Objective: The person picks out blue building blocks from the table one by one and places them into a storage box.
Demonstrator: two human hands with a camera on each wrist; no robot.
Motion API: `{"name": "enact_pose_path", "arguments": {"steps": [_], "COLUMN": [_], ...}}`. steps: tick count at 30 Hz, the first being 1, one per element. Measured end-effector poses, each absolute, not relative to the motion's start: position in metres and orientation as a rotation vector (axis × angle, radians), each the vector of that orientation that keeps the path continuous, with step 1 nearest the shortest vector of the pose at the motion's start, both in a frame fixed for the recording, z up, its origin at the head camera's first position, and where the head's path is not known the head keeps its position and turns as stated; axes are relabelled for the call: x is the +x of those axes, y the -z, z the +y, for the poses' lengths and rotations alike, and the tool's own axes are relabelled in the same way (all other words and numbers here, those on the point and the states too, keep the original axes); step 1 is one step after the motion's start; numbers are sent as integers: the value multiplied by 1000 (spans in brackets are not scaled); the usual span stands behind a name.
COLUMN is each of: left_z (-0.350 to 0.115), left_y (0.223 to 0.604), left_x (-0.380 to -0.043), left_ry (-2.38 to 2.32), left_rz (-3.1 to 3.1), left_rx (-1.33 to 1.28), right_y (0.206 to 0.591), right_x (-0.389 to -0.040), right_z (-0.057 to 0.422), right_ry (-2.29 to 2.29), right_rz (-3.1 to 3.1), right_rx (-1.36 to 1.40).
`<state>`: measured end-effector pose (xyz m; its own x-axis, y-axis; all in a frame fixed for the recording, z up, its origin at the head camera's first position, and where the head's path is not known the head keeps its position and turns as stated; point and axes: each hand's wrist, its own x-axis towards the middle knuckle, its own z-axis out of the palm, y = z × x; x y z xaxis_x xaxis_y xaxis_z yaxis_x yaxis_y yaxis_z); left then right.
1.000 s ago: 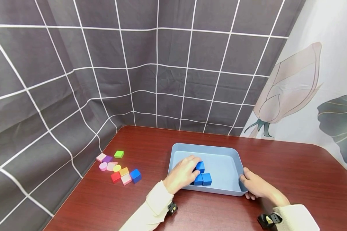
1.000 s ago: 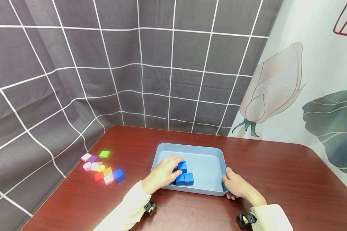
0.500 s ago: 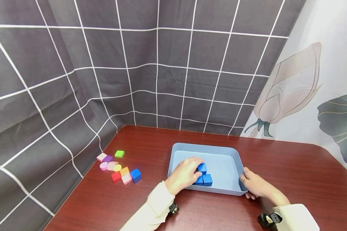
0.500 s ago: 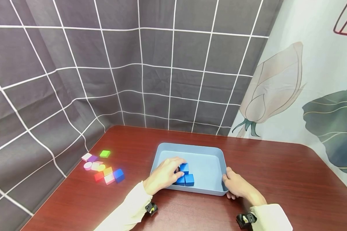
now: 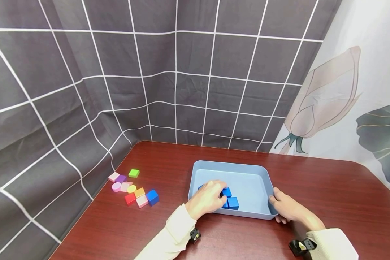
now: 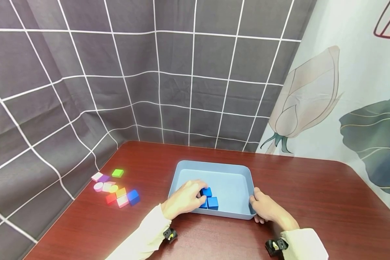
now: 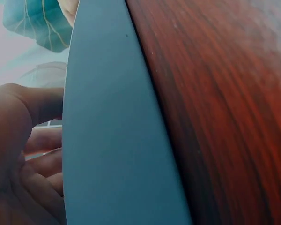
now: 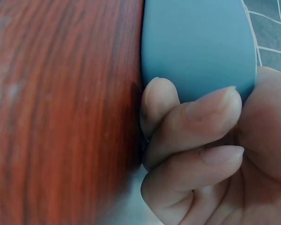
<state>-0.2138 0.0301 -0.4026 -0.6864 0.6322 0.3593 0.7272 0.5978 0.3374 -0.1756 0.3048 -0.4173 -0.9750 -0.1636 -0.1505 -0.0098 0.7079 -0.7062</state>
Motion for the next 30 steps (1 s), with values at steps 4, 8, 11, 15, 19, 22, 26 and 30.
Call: {"name": "enact_pose_path", "arguments": {"steps": [4,8,11,15,19,22,26,30], "left_z": [29,28,28,25,21,13,-13,-47], "left_y": [403,402,401,400,398,390,376,369], "left_x": [-214,-214,-214,-216,-222,-228,-237,-245], "left_ry": [701,696,680,642,687,836,931,769], "left_rz": [-2665,-2699,-2713,-2734,-2747,-2781,-2947,-3187], "left_rx": [-1118,-1114,-1119,-1114,-1127,-1127,-932,-576], "right_y": [418,418,417,417,417,416,416,416], "right_x": [-175,-175,-175,-175,-175,-175,-175,-175], "right_z": [305,305,305,304,303,303,303,303], "right_ry": [1121,1121,1114,1115,1121,1120,1106,1098], "right_rz": [2714,2715,2721,2724,2720,2721,2722,2722], "right_rx": [-136,-133,-120,-101,-100,-102,-100,-99]}}
